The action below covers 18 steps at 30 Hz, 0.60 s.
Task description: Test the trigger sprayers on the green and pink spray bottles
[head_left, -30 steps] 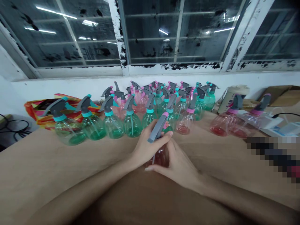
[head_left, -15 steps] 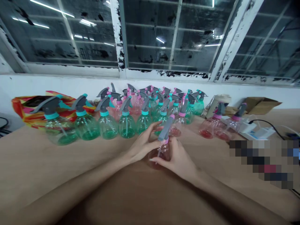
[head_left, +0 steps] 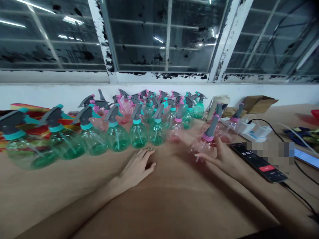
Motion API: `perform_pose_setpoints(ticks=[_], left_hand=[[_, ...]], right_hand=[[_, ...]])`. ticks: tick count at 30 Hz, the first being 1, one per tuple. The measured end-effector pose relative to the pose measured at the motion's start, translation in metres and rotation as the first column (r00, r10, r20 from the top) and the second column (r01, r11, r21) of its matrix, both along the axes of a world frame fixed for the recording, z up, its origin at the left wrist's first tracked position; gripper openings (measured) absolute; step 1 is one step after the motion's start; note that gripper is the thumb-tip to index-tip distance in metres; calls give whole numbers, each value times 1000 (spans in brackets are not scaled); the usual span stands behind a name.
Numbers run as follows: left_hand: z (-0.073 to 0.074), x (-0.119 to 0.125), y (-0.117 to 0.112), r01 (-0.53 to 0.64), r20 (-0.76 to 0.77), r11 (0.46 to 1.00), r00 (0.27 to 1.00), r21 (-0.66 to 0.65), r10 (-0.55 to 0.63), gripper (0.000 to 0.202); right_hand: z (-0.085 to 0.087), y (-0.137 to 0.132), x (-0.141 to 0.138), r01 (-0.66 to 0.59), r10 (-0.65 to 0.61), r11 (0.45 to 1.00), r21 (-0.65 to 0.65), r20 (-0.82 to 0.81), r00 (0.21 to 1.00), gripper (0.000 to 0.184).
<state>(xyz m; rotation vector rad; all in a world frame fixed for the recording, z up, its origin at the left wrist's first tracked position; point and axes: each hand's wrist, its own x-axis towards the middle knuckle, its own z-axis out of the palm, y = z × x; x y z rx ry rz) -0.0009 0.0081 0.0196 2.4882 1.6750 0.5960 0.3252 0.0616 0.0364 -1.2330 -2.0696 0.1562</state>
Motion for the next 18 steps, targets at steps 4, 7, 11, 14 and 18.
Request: perform_pose_setpoints(ticks=[4, 7, 11, 14, 18], left_hand=[[0, -2, 3, 12, -50, 1000, 999, 11, -11, 35], [0, -2, 4, 6, -89, 1000, 996, 9, -5, 36], [0, -3, 4, -9, -131, 1000, 991, 2, 9, 38], [0, -3, 5, -10, -140, 1000, 990, 5, 11, 38], [2, -3, 4, -13, -157, 1000, 988, -4, 12, 39]], right_hand=[[6, 19, 8, 64, -70, 997, 46, 149, 986, 63], [13, 33, 5, 92, -107, 993, 74, 220, 970, 63], [23, 52, -1, 135, -146, 989, 58, 305, 941, 58], [26, 66, -6, 153, -161, 987, 53, 303, 939, 55], [28, 78, -12, 102, -114, 993, 57, 269, 956, 53]])
